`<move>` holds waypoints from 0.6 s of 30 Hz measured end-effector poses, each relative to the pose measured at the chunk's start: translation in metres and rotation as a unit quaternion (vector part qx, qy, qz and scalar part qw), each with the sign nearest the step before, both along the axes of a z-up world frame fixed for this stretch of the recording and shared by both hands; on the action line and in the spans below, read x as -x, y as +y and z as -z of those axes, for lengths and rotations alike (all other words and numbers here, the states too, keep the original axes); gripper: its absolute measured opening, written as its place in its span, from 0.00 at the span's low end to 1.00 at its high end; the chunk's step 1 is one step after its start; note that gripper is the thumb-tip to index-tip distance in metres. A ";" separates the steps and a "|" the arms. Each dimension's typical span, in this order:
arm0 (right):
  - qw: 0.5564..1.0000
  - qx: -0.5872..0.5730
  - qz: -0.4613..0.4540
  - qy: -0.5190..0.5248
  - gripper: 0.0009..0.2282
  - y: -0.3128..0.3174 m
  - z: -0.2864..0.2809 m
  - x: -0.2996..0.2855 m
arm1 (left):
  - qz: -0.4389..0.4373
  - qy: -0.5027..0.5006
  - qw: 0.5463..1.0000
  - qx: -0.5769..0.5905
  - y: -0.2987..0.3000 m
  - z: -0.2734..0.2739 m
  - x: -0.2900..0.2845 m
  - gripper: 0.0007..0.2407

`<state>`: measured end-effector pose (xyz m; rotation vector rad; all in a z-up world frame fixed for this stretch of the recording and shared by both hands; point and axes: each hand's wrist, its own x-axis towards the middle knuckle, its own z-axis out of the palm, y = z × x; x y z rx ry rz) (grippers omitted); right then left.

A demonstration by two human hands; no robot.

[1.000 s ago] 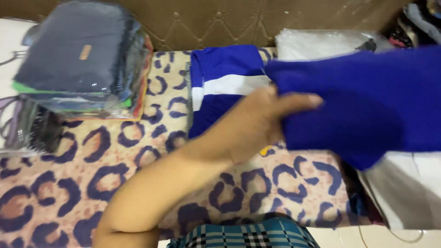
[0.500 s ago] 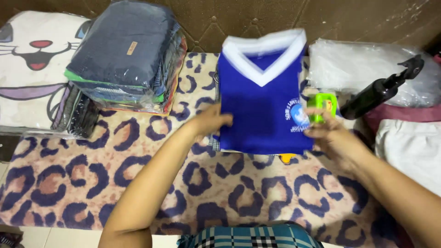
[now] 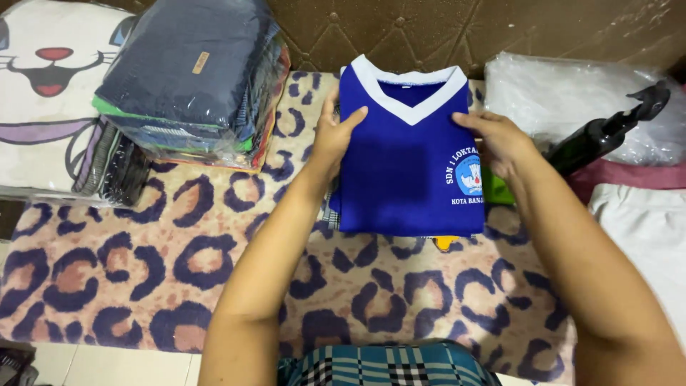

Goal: The person folds various clothing items, including a yellow shirt, a blue shirt, a checkered shirt, a white t-shirt, and blue pants, on a leopard-print surface. They use a green tape dispenser to secure the folded items.

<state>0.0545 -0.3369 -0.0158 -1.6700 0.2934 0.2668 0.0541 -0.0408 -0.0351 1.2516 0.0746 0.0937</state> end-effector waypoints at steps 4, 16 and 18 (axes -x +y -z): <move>0.995 -0.059 0.042 -0.069 0.25 0.003 0.011 0.002 | -0.039 -0.125 0.991 -0.031 -0.010 0.021 -0.020 0.39; 0.979 -0.098 0.078 -0.159 0.25 -0.008 0.049 -0.001 | -0.024 -0.021 0.986 -0.163 -0.002 0.035 -0.025 0.34; 0.979 -0.075 0.077 -0.173 0.24 -0.014 0.062 -0.006 | -0.029 -0.059 0.990 -0.125 0.001 0.052 -0.033 0.33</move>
